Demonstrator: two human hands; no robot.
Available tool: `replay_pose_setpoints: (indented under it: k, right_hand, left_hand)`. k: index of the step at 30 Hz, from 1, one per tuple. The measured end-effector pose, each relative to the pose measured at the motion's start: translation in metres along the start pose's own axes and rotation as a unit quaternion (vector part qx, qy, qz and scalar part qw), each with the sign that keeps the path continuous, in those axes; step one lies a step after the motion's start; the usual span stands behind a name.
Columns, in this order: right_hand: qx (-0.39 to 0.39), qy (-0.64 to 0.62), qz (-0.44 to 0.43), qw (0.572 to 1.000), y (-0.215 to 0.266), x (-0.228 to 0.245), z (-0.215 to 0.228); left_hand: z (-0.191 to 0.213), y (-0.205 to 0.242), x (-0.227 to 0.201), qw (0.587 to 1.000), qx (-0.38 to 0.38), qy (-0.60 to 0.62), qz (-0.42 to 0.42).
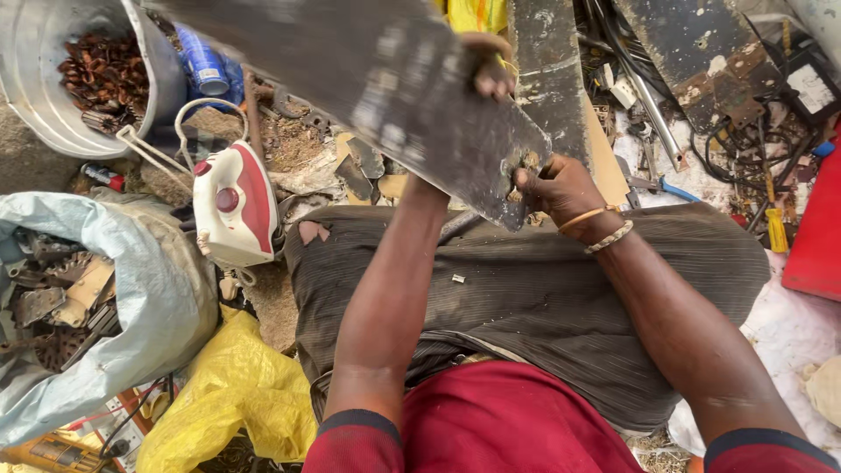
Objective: The person scrapes residue off a flat metal piece using a chisel and hammer while sitting on the floor. They repeatedly strike the chisel to remove material, then wipe the surface with their hand.
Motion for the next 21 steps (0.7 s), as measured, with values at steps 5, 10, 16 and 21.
replay_pose_setpoints:
  k: [5,10,16,21]
  right_hand:
    - [0.069,-0.046,0.047,0.995,-0.002,-0.026,0.01]
    - [0.127,-0.212,0.022,0.969,0.007,-0.033,0.02]
    - [0.102,-0.268,0.052,0.956,-0.033,-0.02,0.031]
    - [0.112,-0.324,0.017,0.939,-0.044,-0.037,0.034]
  left_hand:
    - [-0.028,0.032,0.05,0.823,-0.012,-0.567,-0.018]
    - [-0.074,0.048,0.081,0.599,0.043,-0.795,-0.091]
    - [-0.076,0.045,0.034,0.702,0.005,-0.686,-0.19]
    - [-0.064,0.067,0.044,0.612,0.053,-0.725,-0.313]
Point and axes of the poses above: each hand's wrist, its own y-axis away from the middle knuckle, its own z-axis out of the back of the hand, x = y × z, the point moved 3 cm from there along -y, towards the middle knuckle, and after that the axes turned 14 degrees about -x, right-handed, at the moved point
